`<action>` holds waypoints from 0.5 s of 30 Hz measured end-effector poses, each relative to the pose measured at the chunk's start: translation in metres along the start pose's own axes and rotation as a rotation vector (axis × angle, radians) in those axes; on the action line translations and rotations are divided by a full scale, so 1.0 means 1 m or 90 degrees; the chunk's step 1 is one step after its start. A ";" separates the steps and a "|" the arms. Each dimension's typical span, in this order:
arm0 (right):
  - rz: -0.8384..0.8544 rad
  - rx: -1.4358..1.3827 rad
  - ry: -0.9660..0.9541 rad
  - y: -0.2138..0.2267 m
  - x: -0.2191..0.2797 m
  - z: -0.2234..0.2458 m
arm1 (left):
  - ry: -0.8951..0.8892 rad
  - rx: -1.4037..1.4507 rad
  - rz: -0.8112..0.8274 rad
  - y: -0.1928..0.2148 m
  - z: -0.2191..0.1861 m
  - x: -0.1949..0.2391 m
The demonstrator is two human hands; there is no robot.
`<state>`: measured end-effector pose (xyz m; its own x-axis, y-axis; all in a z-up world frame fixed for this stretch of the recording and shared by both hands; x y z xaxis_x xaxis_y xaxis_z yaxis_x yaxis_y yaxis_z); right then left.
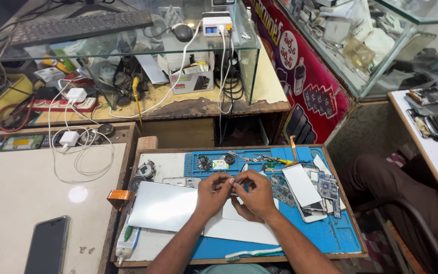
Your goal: The person handles a small electronic component, peels off an orange adhesive strip, and manipulates a white flexible ribbon cable. They then use a toothbrush to clean the surface of a white rectangular panel on the workbench.
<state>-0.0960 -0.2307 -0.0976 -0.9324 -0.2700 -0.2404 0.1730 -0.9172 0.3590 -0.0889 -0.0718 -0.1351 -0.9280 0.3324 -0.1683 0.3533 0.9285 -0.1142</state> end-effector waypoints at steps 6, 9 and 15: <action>-0.023 0.046 0.045 -0.004 0.000 -0.001 | -0.007 0.007 -0.007 0.000 -0.002 0.002; -0.021 0.050 0.086 -0.005 0.001 -0.001 | -0.014 -0.009 -0.014 0.001 -0.004 0.003; -0.023 0.072 0.127 -0.003 0.002 0.000 | -0.061 -0.038 -0.019 0.002 -0.006 0.003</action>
<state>-0.0982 -0.2283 -0.0997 -0.8539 -0.3002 -0.4251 0.0931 -0.8919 0.4426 -0.0920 -0.0680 -0.1295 -0.9216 0.2899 -0.2582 0.3155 0.9469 -0.0627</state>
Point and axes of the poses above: each hand's wrist, its own x-axis away from the middle knuckle, its own y-axis out of the back of the hand, z = x × y, the point moved 3 cm from there along -x, towards the middle knuckle, and after that the axes turned 12 degrees about z, right-handed, at the moved point
